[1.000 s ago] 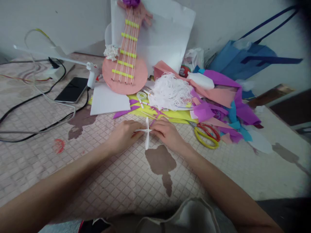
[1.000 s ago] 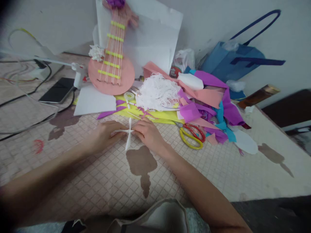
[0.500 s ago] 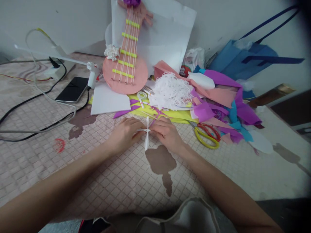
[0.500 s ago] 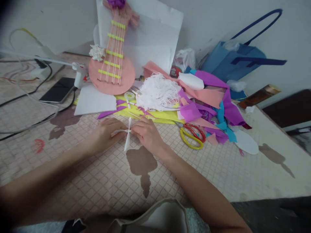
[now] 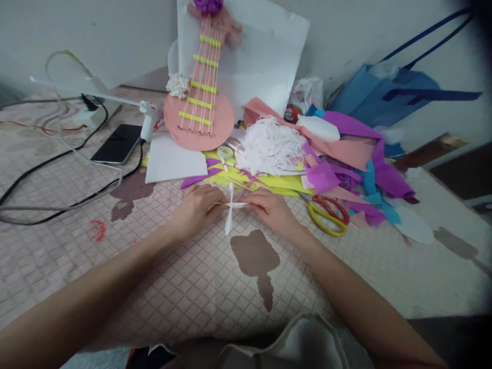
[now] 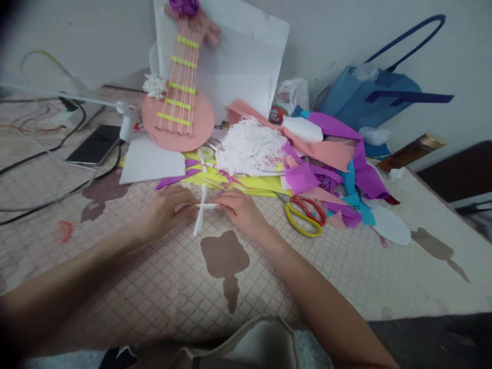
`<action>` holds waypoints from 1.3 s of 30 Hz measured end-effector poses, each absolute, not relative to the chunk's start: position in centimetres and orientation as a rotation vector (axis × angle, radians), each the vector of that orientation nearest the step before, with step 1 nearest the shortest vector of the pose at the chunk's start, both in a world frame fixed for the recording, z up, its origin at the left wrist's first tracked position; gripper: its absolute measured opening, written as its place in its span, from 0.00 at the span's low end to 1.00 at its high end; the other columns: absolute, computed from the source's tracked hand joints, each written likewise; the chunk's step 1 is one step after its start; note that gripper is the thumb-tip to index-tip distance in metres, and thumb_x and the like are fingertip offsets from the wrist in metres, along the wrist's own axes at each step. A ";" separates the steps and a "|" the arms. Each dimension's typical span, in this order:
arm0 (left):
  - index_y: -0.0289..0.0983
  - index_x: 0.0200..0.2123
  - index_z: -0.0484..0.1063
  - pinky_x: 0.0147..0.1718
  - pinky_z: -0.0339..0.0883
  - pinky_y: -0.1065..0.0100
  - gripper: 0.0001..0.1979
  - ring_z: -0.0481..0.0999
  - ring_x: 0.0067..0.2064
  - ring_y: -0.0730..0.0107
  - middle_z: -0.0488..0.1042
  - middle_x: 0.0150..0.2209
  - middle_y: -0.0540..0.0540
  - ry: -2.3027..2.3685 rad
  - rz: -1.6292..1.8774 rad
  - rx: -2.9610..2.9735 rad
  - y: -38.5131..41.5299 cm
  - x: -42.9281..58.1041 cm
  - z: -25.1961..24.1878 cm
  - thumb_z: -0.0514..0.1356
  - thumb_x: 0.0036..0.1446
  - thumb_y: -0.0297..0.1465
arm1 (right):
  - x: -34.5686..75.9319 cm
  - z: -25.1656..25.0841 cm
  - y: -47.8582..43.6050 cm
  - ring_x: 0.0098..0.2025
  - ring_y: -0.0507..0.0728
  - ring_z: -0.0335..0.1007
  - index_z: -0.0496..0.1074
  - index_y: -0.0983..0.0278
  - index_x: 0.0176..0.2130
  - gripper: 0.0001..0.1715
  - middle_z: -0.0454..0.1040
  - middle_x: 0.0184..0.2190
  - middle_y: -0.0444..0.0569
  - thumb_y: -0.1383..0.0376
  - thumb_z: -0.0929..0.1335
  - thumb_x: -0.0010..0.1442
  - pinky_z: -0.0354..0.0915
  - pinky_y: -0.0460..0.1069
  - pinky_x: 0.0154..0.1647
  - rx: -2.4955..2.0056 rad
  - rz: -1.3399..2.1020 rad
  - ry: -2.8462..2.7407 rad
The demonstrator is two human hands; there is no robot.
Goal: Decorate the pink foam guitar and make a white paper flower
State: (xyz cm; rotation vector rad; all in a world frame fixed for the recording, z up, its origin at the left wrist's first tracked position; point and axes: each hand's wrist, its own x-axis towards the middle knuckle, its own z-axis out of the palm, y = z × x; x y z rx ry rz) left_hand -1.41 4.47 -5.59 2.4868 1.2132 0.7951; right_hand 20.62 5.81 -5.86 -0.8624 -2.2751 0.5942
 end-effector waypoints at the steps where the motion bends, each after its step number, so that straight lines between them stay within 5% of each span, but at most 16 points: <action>1: 0.36 0.31 0.71 0.35 0.60 0.67 0.07 0.70 0.35 0.69 0.73 0.30 0.49 1.217 0.790 2.483 4.5 -1.4 -5.6 0.56 0.59 0.31 | 20.8 -6.0 5.9 0.36 0.53 0.69 0.75 0.61 0.39 0.10 0.76 0.32 0.46 0.68 0.64 0.61 0.63 0.49 0.38 -0.866 0.594 -2.271; 6: 0.36 0.31 0.71 0.35 0.60 0.67 0.05 0.70 0.35 0.68 0.73 0.31 0.48 1.249 0.786 2.460 4.7 -1.6 -5.6 0.56 0.58 0.30 | 21.0 -5.9 6.0 0.42 0.56 0.68 0.73 0.61 0.43 0.12 0.75 0.39 0.49 0.62 0.65 0.60 0.63 0.53 0.45 -0.856 0.512 -2.332; 10: 0.36 0.31 0.71 0.35 0.60 0.67 0.06 0.70 0.34 0.68 0.74 0.31 0.48 1.271 0.758 2.503 4.5 -1.3 -5.7 0.56 0.58 0.30 | 20.5 -5.2 5.7 0.50 0.60 0.62 0.70 0.63 0.47 0.22 0.71 0.45 0.53 0.55 0.69 0.55 0.57 0.58 0.54 -0.885 0.368 -2.409; 14: 0.36 0.31 0.71 0.37 0.59 0.65 0.07 0.71 0.35 0.68 0.74 0.31 0.48 1.265 0.726 2.565 4.1 -0.9 -5.8 0.56 0.59 0.31 | 19.6 -4.9 5.2 0.46 0.59 0.60 0.72 0.65 0.38 0.11 0.72 0.36 0.52 0.60 0.65 0.60 0.58 0.56 0.50 -0.934 0.300 -2.501; 21: 0.38 0.37 0.74 0.38 0.62 0.66 0.07 0.73 0.37 0.68 0.77 0.35 0.48 1.189 0.778 2.455 4.3 -1.3 -5.9 0.57 0.57 0.31 | 19.4 -5.2 5.4 0.36 0.56 0.58 0.72 0.65 0.28 0.13 0.70 0.25 0.48 0.65 0.63 0.62 0.58 0.52 0.41 -0.861 0.302 -2.453; 30: 0.38 0.34 0.76 0.35 0.64 0.69 0.06 0.74 0.33 0.70 0.77 0.31 0.49 1.217 0.804 2.390 4.8 -1.8 -5.9 0.59 0.55 0.29 | 19.6 -5.6 5.5 0.34 0.54 0.61 0.72 0.65 0.30 0.12 0.68 0.27 0.47 0.70 0.62 0.62 0.59 0.49 0.35 -0.910 0.400 -2.437; 39: 0.39 0.38 0.73 0.45 0.61 0.60 0.07 0.69 0.46 0.62 0.74 0.40 0.46 1.225 0.752 2.595 4.5 -1.2 -6.1 0.59 0.55 0.30 | 19.1 -5.9 5.4 0.37 0.55 0.62 0.72 0.65 0.30 0.12 0.70 0.30 0.48 0.69 0.62 0.62 0.61 0.50 0.39 -0.868 0.367 -2.447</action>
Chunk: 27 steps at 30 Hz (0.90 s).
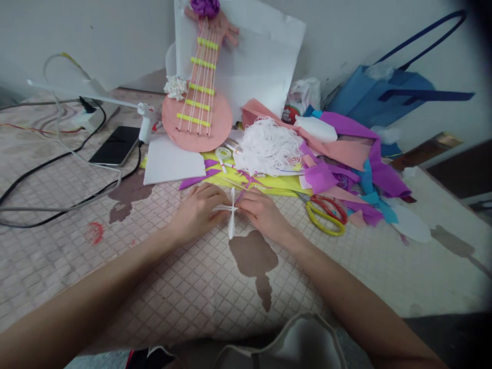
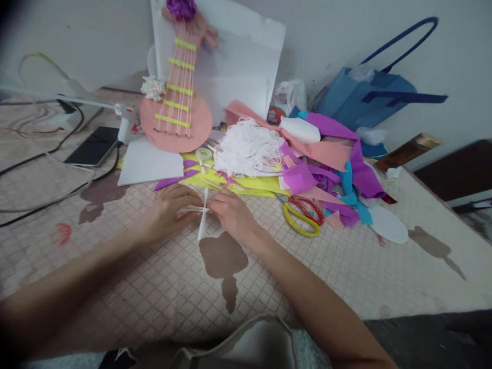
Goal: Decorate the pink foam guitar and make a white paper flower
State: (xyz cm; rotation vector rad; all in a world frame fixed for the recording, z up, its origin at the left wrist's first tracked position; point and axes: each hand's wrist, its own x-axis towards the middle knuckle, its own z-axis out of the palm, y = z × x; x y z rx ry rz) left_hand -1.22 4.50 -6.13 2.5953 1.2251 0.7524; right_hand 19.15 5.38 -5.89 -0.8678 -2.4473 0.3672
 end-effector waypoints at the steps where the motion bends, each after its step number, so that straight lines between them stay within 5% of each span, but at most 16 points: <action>1: 0.39 0.37 0.73 0.45 0.61 0.61 0.06 0.69 0.44 0.63 0.74 0.38 0.46 1.219 0.737 2.596 4.5 -1.3 -6.2 0.58 0.56 0.29 | 19.2 -6.0 5.4 0.37 0.56 0.62 0.72 0.65 0.31 0.11 0.70 0.30 0.49 0.68 0.62 0.62 0.61 0.50 0.39 -0.873 0.363 -2.454; 19: 0.38 0.35 0.73 0.41 0.58 0.62 0.06 0.69 0.41 0.63 0.74 0.35 0.47 1.235 0.699 2.566 5.1 -1.8 -6.2 0.57 0.57 0.31 | 20.3 -6.1 6.1 0.35 0.54 0.63 0.73 0.65 0.30 0.11 0.70 0.27 0.47 0.69 0.63 0.61 0.61 0.49 0.37 -0.798 0.359 -2.446; 27: 0.38 0.38 0.74 0.42 0.61 0.63 0.07 0.70 0.42 0.65 0.75 0.35 0.46 1.182 0.703 2.544 5.1 -1.4 -7.2 0.58 0.56 0.30 | 20.5 -5.8 5.7 0.48 0.61 0.58 0.72 0.63 0.42 0.13 0.70 0.41 0.53 0.61 0.68 0.56 0.58 0.59 0.50 -0.909 0.232 -2.530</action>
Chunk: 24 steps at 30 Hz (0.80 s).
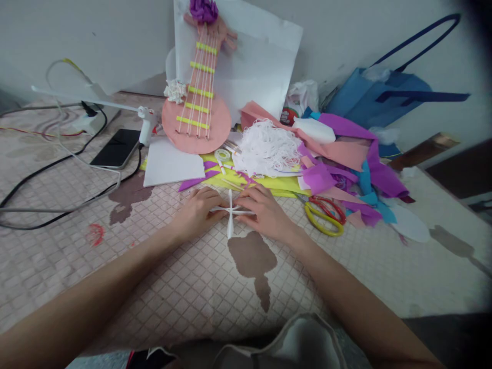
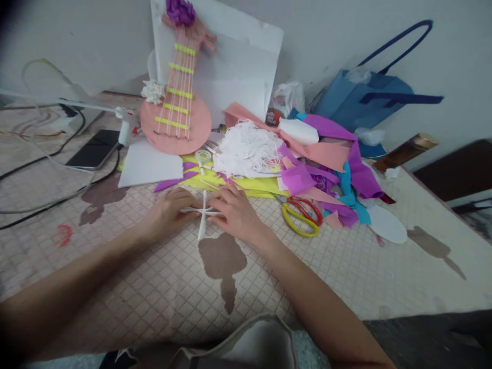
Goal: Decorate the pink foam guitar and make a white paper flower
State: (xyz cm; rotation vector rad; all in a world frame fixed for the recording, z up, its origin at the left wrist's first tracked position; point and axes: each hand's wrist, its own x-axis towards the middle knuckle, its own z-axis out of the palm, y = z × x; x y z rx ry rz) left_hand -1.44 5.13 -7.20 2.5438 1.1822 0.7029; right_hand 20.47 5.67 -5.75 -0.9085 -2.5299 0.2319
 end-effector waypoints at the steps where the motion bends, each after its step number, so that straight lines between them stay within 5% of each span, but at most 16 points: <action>1: 0.38 0.38 0.74 0.42 0.61 0.63 0.07 0.70 0.42 0.65 0.75 0.36 0.46 1.175 0.705 2.545 5.0 -1.4 -7.2 0.58 0.56 0.30 | 20.3 -5.7 5.5 0.49 0.62 0.57 0.72 0.63 0.42 0.13 0.69 0.42 0.53 0.61 0.69 0.56 0.57 0.60 0.51 -0.919 0.215 -2.527; 8: 0.38 0.37 0.71 0.43 0.58 0.61 0.06 0.68 0.43 0.62 0.74 0.38 0.46 1.243 0.682 2.616 4.1 -0.8 -6.5 0.58 0.56 0.31 | 19.3 -5.7 4.9 0.51 0.63 0.54 0.72 0.64 0.34 0.04 0.68 0.46 0.53 0.66 0.67 0.58 0.57 0.58 0.48 -0.977 0.136 -2.540; 24: 0.36 0.29 0.69 0.40 0.56 0.62 0.07 0.67 0.38 0.65 0.71 0.31 0.48 1.200 0.619 2.612 3.9 -0.5 -5.8 0.55 0.58 0.30 | 18.8 -5.6 5.2 0.41 0.58 0.57 0.66 0.64 0.30 0.07 0.69 0.32 0.47 0.68 0.64 0.61 0.53 0.52 0.40 -0.980 0.119 -2.630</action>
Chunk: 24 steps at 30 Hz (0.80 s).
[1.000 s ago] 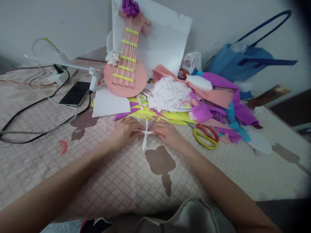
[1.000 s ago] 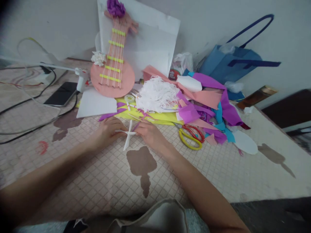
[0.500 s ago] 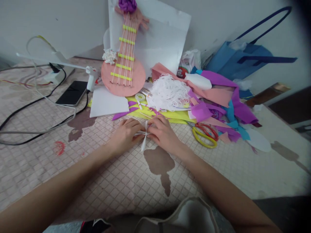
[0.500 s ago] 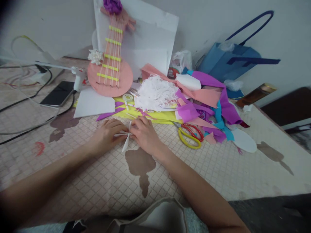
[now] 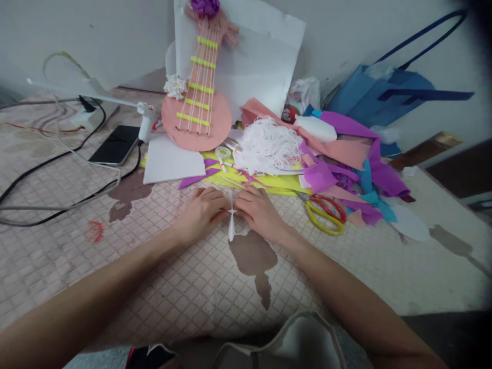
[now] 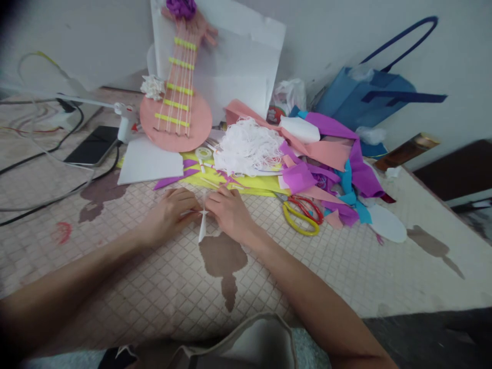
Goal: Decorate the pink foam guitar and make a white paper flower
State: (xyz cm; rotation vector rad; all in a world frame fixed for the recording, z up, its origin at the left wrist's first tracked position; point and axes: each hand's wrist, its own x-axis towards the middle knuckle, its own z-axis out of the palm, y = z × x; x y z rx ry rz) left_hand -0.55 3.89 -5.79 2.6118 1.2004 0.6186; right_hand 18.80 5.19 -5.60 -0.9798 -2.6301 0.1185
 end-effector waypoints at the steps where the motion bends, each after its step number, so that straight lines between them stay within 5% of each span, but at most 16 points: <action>1: 0.36 0.29 0.68 0.40 0.56 0.62 0.06 0.67 0.38 0.65 0.71 0.31 0.48 1.197 0.614 2.618 3.8 -0.5 -5.7 0.54 0.58 0.30 | 18.7 -5.5 5.2 0.41 0.57 0.57 0.66 0.63 0.30 0.07 0.69 0.32 0.47 0.69 0.63 0.61 0.52 0.52 0.40 -0.981 0.106 -2.632; 17: 0.39 0.34 0.71 0.41 0.56 0.63 0.04 0.68 0.41 0.65 0.73 0.35 0.49 1.252 0.643 2.553 4.2 -0.9 -6.4 0.57 0.58 0.31 | 20.3 -6.4 6.2 0.44 0.58 0.62 0.71 0.63 0.37 0.06 0.71 0.37 0.49 0.66 0.64 0.61 0.56 0.53 0.45 -0.942 0.250 -2.493; 20: 0.38 0.31 0.70 0.40 0.57 0.62 0.04 0.68 0.40 0.65 0.73 0.32 0.49 1.342 0.730 2.534 4.0 -0.7 -6.5 0.57 0.57 0.30 | 19.8 -5.6 5.2 0.47 0.60 0.60 0.70 0.62 0.44 0.14 0.69 0.42 0.51 0.59 0.67 0.58 0.57 0.54 0.46 -1.003 0.160 -2.345; 24: 0.38 0.31 0.70 0.42 0.57 0.61 0.01 0.68 0.40 0.64 0.74 0.32 0.49 1.421 0.799 2.512 3.6 -0.3 -6.3 0.58 0.54 0.29 | 18.6 -5.0 3.9 0.40 0.58 0.61 0.69 0.63 0.30 0.11 0.69 0.29 0.48 0.58 0.65 0.59 0.57 0.53 0.45 -1.075 0.142 -2.310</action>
